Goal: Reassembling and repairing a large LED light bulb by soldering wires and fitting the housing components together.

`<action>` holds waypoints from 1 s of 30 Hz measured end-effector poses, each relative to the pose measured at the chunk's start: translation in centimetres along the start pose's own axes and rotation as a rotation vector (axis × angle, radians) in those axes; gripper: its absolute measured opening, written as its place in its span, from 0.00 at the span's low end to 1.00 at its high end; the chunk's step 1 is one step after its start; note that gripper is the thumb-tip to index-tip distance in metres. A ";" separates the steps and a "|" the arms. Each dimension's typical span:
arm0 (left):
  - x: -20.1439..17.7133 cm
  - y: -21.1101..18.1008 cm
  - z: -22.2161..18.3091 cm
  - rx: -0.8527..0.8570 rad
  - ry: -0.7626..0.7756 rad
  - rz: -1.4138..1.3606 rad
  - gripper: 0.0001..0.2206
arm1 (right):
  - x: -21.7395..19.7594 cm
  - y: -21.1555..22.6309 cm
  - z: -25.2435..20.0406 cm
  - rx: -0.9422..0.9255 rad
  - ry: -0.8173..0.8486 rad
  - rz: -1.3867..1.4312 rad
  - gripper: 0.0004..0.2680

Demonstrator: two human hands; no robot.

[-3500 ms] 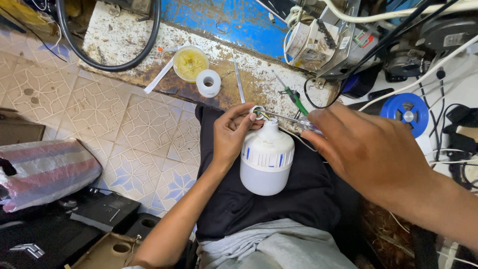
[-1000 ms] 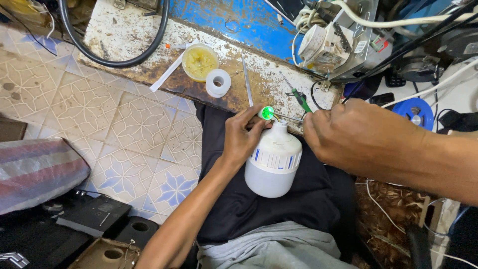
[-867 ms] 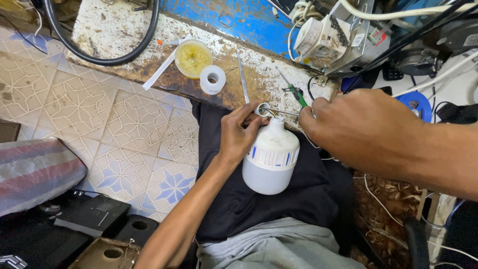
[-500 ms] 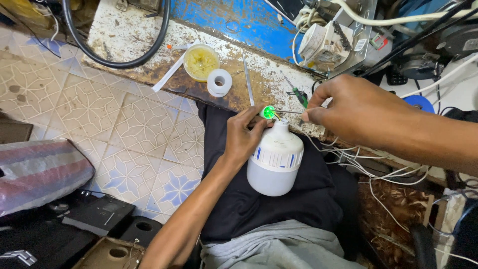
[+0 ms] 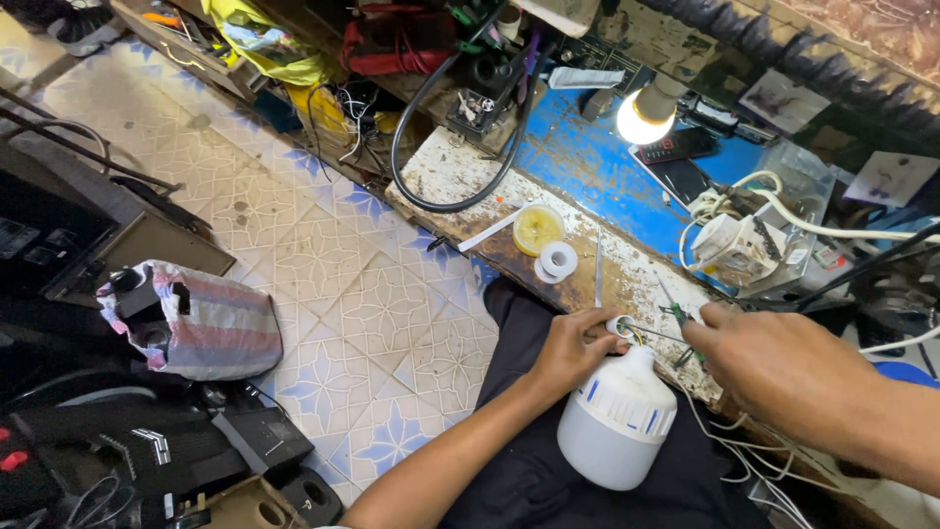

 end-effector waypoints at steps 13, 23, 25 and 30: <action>0.3 0.3 -0.1 0.023 -0.018 -0.042 0.18 | 1.3 0.2 0.4 -0.163 -0.091 -0.204 0.08; 0.2 -0.1 -0.3 0.069 -0.026 -0.119 0.18 | -3.3 1.1 0.3 0.288 0.109 0.423 0.10; 0.2 -0.1 -0.3 0.066 -0.033 -0.133 0.18 | -3.5 0.7 0.7 0.335 0.122 0.491 0.09; 0.1 -0.3 -0.3 0.038 -0.021 -0.108 0.18 | -4.6 0.5 0.5 0.383 0.116 0.702 0.10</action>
Point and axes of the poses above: each hand's wrist, its own z-axis towards the middle knuckle, its own x-axis out of the palm, y = z × x, the point moved 2 cm from there along z, towards the middle knuckle, and after that the axes turned 7 degrees about y, right-handed, at the moved point
